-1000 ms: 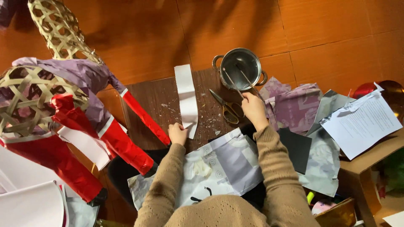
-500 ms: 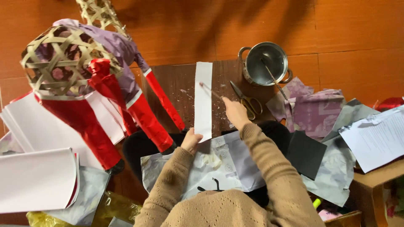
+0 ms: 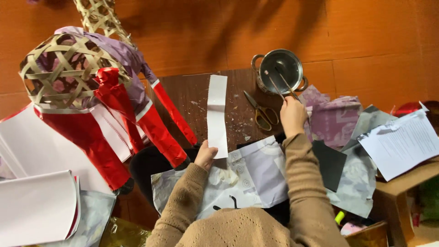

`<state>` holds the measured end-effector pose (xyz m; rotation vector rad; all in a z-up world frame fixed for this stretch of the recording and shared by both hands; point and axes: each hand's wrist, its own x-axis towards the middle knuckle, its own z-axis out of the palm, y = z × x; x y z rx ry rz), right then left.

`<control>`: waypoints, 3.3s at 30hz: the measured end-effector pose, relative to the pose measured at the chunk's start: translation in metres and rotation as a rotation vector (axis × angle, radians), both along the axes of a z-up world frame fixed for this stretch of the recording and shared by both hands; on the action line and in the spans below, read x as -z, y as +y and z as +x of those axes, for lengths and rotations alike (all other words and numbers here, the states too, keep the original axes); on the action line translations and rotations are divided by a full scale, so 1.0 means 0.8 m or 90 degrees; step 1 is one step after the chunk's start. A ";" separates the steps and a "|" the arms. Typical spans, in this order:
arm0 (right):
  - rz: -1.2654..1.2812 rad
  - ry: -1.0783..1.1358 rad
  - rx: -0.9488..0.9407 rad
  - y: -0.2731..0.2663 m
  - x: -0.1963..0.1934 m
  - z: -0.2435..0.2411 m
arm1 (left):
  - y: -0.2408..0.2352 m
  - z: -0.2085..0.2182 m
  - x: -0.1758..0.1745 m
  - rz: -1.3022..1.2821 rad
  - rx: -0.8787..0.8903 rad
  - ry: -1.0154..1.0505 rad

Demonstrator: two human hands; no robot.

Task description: Wrapping a giraffe-shaped frame with red paper strips and glue

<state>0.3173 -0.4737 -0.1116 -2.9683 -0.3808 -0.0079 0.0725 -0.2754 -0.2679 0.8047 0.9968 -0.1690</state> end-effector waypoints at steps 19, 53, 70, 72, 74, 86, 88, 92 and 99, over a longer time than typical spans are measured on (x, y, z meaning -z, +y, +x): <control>0.224 0.131 -0.001 -0.019 0.022 0.017 | 0.003 -0.013 0.044 0.049 0.020 0.028; 0.209 0.210 -0.200 0.023 0.019 -0.166 | 0.026 0.057 -0.006 -0.072 -0.057 -0.098; 0.302 0.274 -0.120 -0.012 -0.051 -0.251 | 0.053 0.077 -0.083 -0.201 -0.205 -0.147; 0.200 0.140 -0.051 -0.037 -0.025 -0.185 | 0.057 0.074 -0.085 -0.217 -0.179 -0.191; 0.156 0.088 -0.035 -0.049 0.002 -0.114 | 0.055 0.078 -0.085 -0.209 -0.171 -0.219; 0.364 0.226 -0.211 0.085 -0.024 -0.106 | 0.025 0.101 -0.146 -0.168 -0.242 -0.375; 0.386 0.216 -0.251 0.119 -0.044 -0.139 | 0.024 0.100 -0.140 -0.175 -0.279 -0.402; 0.592 0.214 -0.253 0.169 -0.138 -0.178 | 0.059 0.078 -0.173 -0.314 -0.321 -0.484; 0.700 0.423 -0.302 0.222 -0.187 -0.146 | 0.217 0.089 -0.218 -0.561 -0.454 -0.595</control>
